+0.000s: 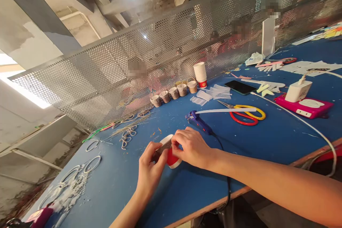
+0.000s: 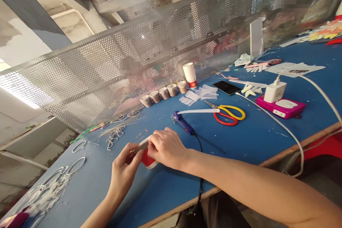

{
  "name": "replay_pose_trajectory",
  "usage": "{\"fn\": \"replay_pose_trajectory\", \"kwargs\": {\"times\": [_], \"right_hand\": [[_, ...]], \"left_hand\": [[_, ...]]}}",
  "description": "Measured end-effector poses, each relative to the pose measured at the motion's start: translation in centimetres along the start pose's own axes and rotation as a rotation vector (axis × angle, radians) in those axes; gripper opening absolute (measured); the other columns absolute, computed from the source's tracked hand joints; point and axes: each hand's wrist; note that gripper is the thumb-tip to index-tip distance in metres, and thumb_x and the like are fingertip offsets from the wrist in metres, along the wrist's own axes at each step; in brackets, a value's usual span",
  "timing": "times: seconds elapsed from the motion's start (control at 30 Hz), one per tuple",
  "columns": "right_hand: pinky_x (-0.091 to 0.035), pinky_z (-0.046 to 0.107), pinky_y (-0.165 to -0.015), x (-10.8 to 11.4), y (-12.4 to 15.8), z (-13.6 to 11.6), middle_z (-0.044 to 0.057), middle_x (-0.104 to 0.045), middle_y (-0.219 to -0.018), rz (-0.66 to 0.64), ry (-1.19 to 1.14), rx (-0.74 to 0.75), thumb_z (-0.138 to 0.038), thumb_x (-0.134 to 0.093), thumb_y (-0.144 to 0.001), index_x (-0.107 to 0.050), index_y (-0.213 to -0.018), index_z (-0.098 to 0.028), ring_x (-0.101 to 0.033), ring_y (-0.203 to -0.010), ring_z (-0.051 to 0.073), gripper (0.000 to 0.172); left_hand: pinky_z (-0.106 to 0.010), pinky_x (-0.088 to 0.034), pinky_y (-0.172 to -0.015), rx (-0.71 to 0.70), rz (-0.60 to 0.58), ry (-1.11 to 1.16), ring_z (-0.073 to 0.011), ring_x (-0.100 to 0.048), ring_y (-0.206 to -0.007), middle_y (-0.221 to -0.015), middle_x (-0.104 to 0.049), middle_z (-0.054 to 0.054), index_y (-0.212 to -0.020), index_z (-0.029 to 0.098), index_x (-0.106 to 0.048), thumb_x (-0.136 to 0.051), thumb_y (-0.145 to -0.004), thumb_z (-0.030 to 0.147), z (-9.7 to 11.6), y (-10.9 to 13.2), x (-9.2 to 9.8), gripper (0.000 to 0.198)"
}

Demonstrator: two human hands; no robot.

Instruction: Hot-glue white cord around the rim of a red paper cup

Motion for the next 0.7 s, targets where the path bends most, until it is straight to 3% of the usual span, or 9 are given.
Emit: {"fn": "replay_pose_trajectory", "kwargs": {"times": [0.3, 0.53, 0.63, 0.7], "right_hand": [[-0.032, 0.025, -0.060, 0.1, -0.3, 0.8, -0.003, -0.063, -0.064, 0.008, -0.002, -0.146, -0.007, -0.063, -0.069, -0.054, -0.066, -0.020, -0.053, -0.055, 0.011, 0.016], [-0.038, 0.024, -0.059, 0.6, -0.7, 2.2, -0.001, -0.064, -0.076, 0.036, -0.048, -0.287, -0.008, -0.056, -0.076, -0.055, -0.075, -0.020, -0.055, -0.059, 0.012, 0.013], [-0.042, 0.023, -0.060, 1.3, -0.9, 2.2, 0.001, -0.064, -0.082, 0.084, -0.216, -0.261, -0.006, -0.046, -0.080, -0.054, -0.082, -0.021, -0.057, -0.066, 0.013, 0.017], [-0.042, 0.024, -0.062, 1.6, -0.8, 1.7, 0.002, -0.063, -0.079, 0.068, -0.310, -0.163, -0.006, -0.041, -0.082, -0.054, -0.081, -0.021, -0.058, -0.069, 0.013, 0.020]], "left_hand": [[-0.020, -0.034, -0.044, 0.185, -0.041, 0.145, -0.0097, -0.040, -0.047, -0.051, -0.048, 0.006, -0.074, 0.017, -0.057, -0.058, -0.072, 0.038, 0.2, -0.2, 0.3, 0.021], [-0.020, -0.031, -0.042, 0.199, -0.019, 0.136, -0.0096, -0.039, -0.046, -0.050, -0.048, 0.005, -0.071, 0.018, -0.056, -0.058, -0.072, 0.037, 0.4, -0.3, 0.4, 0.019], [-0.020, -0.030, -0.042, 0.174, 0.001, 0.129, -0.0094, -0.038, -0.045, -0.049, -0.047, 0.006, -0.069, 0.019, -0.056, -0.058, -0.072, 0.036, 0.3, -0.3, 0.4, 0.017], [-0.020, -0.030, -0.042, 0.164, 0.000, 0.127, -0.0091, -0.038, -0.045, -0.049, -0.046, 0.006, -0.069, 0.019, -0.055, -0.057, -0.073, 0.036, 0.2, -0.3, 0.4, 0.018]]}}
Point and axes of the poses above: each hand's wrist, its own y-axis away from the middle knuckle, its own x-axis out of the back of the hand, z = x × y
